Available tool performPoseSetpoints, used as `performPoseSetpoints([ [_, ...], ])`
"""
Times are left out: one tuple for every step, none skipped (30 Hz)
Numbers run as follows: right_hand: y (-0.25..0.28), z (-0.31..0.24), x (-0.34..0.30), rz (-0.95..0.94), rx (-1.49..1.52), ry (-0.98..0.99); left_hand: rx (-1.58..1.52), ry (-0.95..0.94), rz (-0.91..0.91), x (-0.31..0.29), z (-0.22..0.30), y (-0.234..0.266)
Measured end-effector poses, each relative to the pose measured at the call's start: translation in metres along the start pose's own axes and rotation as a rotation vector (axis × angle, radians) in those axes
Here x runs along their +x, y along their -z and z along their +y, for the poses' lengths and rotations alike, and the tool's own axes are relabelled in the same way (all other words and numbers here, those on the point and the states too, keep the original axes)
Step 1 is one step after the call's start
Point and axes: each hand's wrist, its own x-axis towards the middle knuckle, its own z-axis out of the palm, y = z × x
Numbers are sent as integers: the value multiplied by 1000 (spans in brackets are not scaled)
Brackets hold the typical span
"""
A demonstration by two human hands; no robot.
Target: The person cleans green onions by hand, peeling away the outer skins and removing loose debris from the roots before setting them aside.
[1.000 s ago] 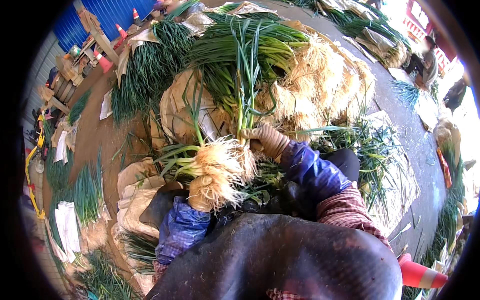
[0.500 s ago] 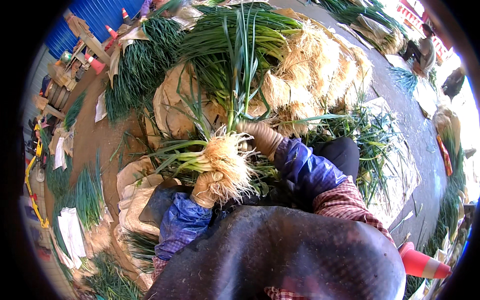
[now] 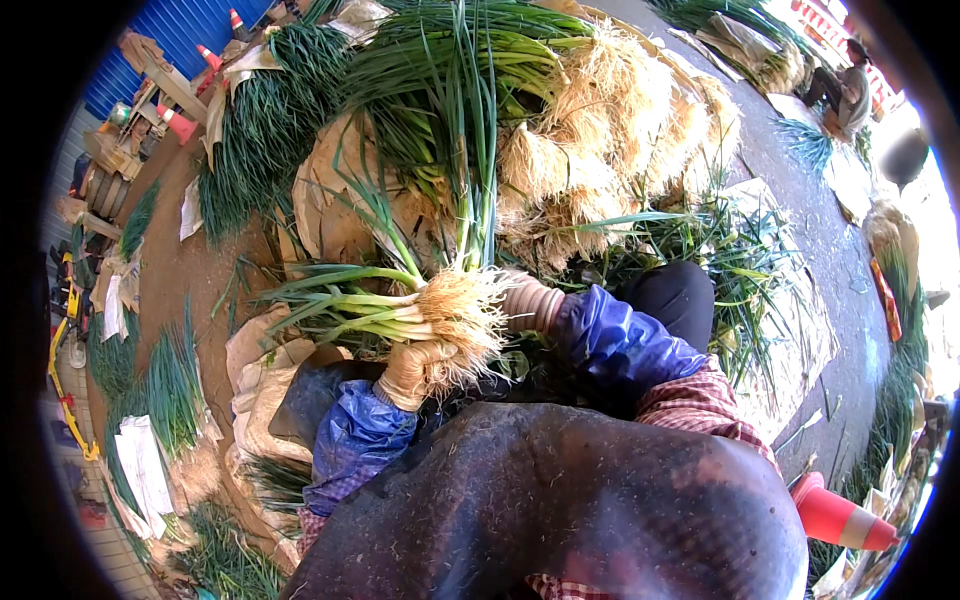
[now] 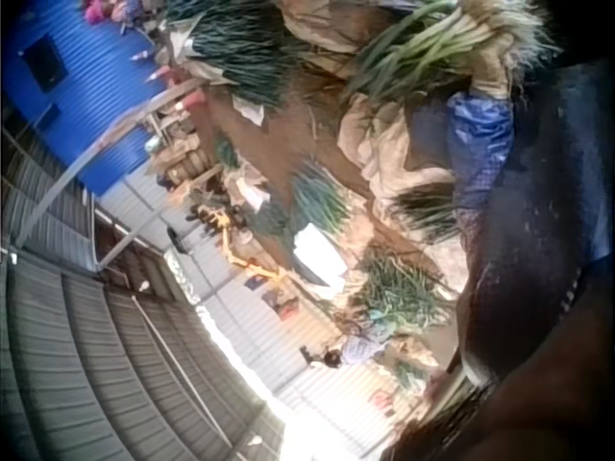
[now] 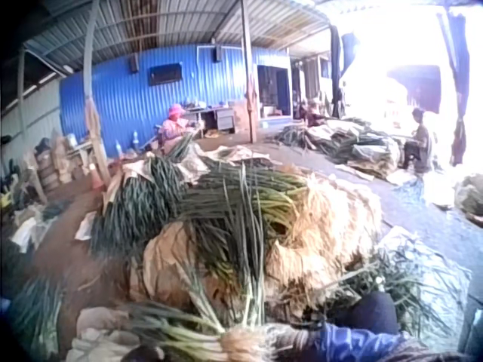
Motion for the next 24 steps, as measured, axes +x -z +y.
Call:
performPoseSetpoints([
  [-12,-2,-14,-36,63,-108,129,-24,37,1,-4,3],
  [-19,4,-25,-165,-42,-160,157,-44,7,3,-9,8],
  [-23,6,-34,-304,-150,-194,183,-66,-20,5,-16,15],
  [-2,-3,-39,-432,-256,-177,209,-94,-44,7,-20,20],
  [13,4,-48,-318,-127,-329,420,-207,-52,4,-22,24],
  [30,15,-52,-202,3,-483,498,-249,-76,6,-24,24],
  [45,11,-44,25,364,-583,572,-291,-101,8,-28,24],
  [60,1,-34,260,722,-679,641,-328,-130,9,-33,24],
  [74,-9,-23,355,810,-751,592,-277,-133,7,-35,25],
  [86,-15,-11,458,894,-820,718,-273,-83,3,-25,10],
  [92,-16,-3,391,812,-918,837,-319,-117,5,-26,8],
  [93,-13,5,355,811,-938,891,-350,-131,6,-26,7],
  [88,-7,12,321,811,-958,946,-380,-147,8,-28,7],
  [82,2,16,287,811,-978,934,-392,-146,12,-35,10],
  [77,4,21,362,831,-893,921,-404,-140,14,-34,7],
  [76,4,21,383,863,-925,1063,-511,-151,15,-30,6],
  [76,3,20,405,896,-958,1207,-618,-160,16,-25,5],
  [78,-5,21,421,930,-990,1350,-721,-163,12,-17,-1],
  [76,-5,20,404,873,-927,1266,-632,-154,8,-11,-5],
  [69,9,17,275,542,-765,1173,-563,-156,7,-12,-5],
  [57,29,13,150,219,-578,1085,-499,-149,5,-14,-6],
  [57,25,28,21,-91,-355,998,-437,-113,1,-15,-4],
  [60,17,33,-62,409,-820,985,-512,-139,3,-26,1],
  [47,34,30,86,423,-724,1046,-566,-136,7,-27,1],
])
